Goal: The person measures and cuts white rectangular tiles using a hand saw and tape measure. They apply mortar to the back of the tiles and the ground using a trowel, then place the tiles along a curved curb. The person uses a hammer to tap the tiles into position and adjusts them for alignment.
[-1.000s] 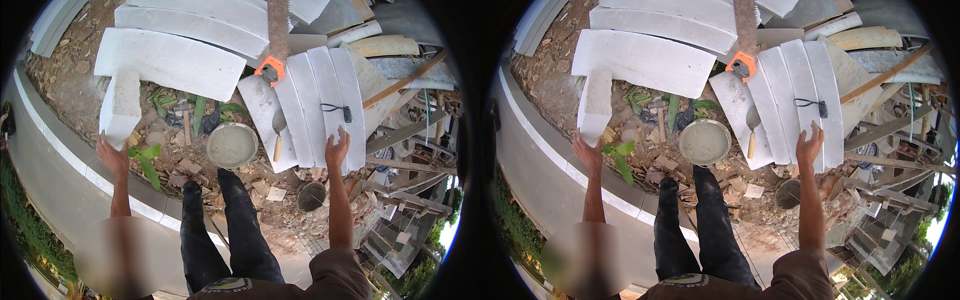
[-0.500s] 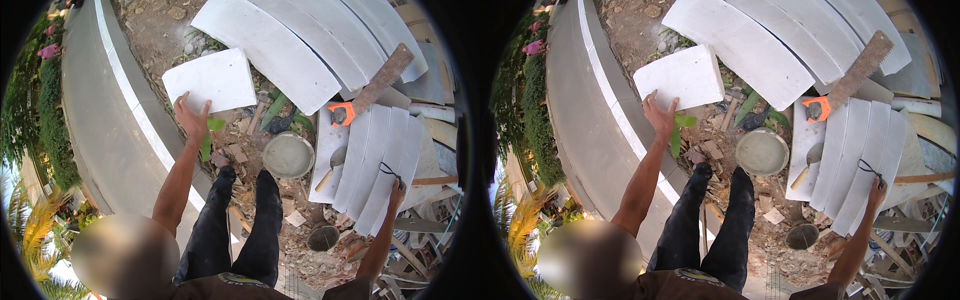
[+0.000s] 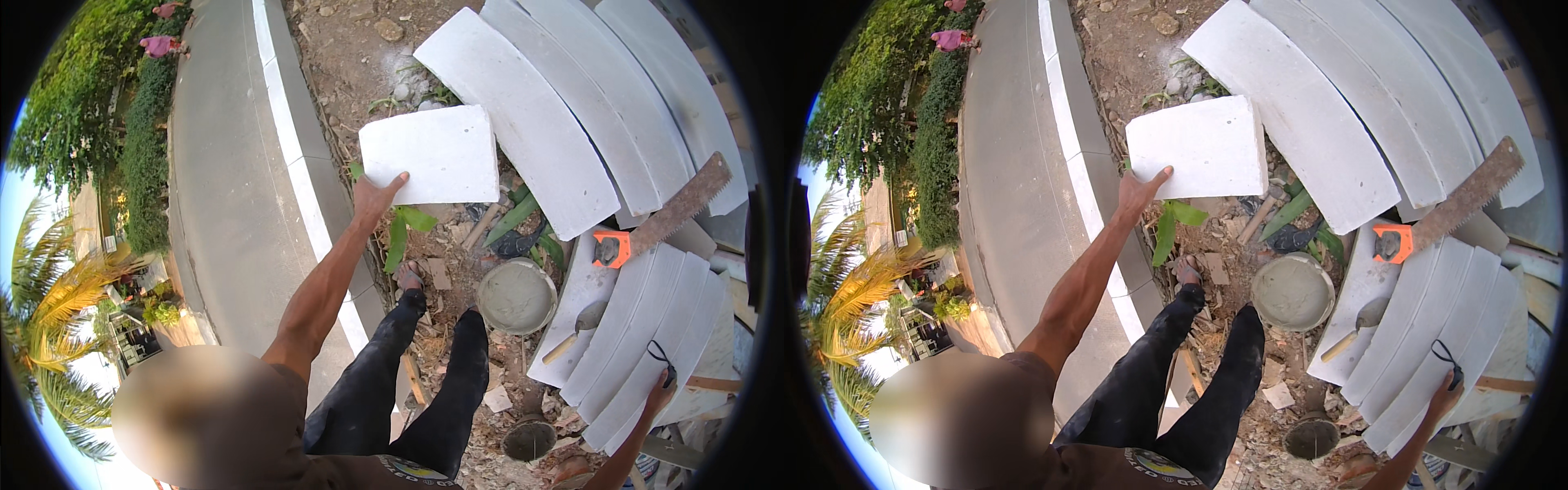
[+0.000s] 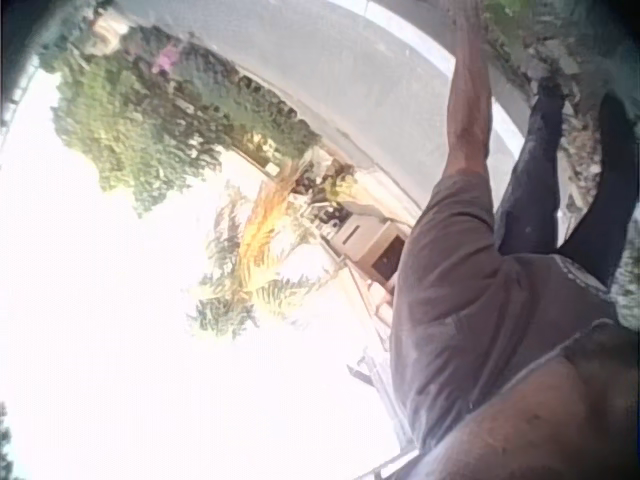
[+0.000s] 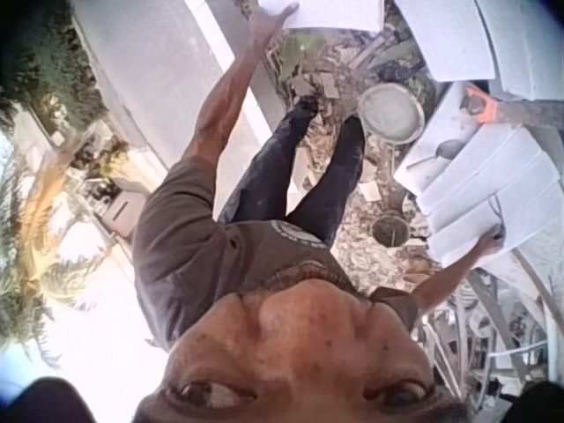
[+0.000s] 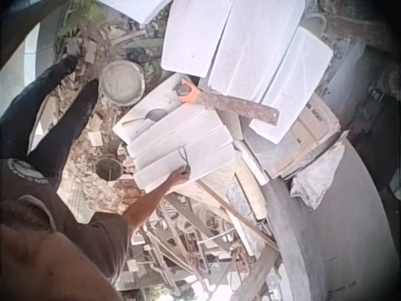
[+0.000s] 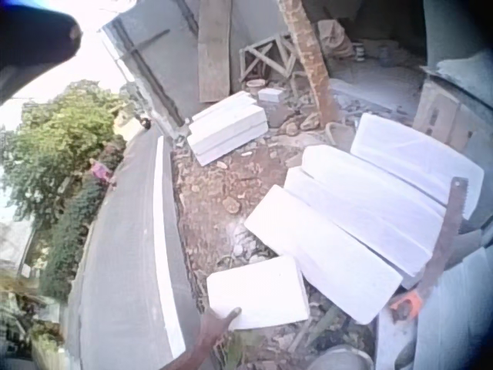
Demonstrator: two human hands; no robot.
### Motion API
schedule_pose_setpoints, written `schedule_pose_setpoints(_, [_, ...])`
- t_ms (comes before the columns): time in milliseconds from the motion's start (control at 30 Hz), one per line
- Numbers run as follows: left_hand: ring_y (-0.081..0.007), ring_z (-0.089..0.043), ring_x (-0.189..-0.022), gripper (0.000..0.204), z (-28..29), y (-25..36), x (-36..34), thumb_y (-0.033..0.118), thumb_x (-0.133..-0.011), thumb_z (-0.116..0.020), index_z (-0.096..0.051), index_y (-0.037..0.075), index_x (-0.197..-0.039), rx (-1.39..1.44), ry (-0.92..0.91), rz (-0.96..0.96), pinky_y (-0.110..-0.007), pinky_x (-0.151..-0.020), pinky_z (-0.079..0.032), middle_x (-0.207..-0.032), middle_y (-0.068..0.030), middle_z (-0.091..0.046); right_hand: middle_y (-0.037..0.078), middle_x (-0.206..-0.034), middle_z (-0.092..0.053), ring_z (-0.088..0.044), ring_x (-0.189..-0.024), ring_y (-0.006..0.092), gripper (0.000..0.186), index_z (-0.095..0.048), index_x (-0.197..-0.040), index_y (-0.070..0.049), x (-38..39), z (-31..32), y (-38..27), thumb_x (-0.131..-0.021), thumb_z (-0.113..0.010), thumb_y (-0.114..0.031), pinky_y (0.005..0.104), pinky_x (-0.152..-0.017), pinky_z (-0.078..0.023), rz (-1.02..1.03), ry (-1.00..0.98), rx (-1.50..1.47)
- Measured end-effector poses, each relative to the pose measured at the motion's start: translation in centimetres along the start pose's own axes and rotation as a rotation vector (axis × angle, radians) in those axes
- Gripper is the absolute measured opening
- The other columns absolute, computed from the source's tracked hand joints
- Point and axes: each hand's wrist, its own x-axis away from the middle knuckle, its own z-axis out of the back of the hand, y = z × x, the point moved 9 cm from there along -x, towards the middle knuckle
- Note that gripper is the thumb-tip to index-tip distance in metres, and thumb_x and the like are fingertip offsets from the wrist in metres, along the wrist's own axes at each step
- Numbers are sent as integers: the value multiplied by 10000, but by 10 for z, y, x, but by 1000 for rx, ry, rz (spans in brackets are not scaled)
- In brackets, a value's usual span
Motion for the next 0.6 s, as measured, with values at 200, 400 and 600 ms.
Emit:
schedule_pose_setpoints(200, [-344,-735,-965,812,-9,-28,33,490,-805,-853,-606,-188,-1178,12,153,16,-424,-842,-584,-1065,-299,-714,238,-1129,-706,-690,-988,390,518,-664,-1265,20,31,6,-47,-1063,-551,-443,477,-849,-540,-14,191,-115])
schedule_pose_setpoints(400, [-356,-728,-1001,732,18,-27,20,414,-840,-837,-582,-145,-1238,50,143,-164,-429,-875,-575,-1110,-288,-705,262,-1156,-695,-702,-984,350,617,-602,-1294,87,106,-5,-198,-1073,-519,-482,436,-795,-584,-8,19,-495])
schedule_pose_setpoints(600, [-332,-702,-1024,799,18,-28,27,391,-854,-828,-494,-148,-1339,13,190,-176,-440,-919,-554,-1131,-286,-674,84,-1072,-672,-595,-933,143,417,-619,-1260,41,202,-35,-414,-1104,-498,-327,304,-836,-503,110,-418,-895])
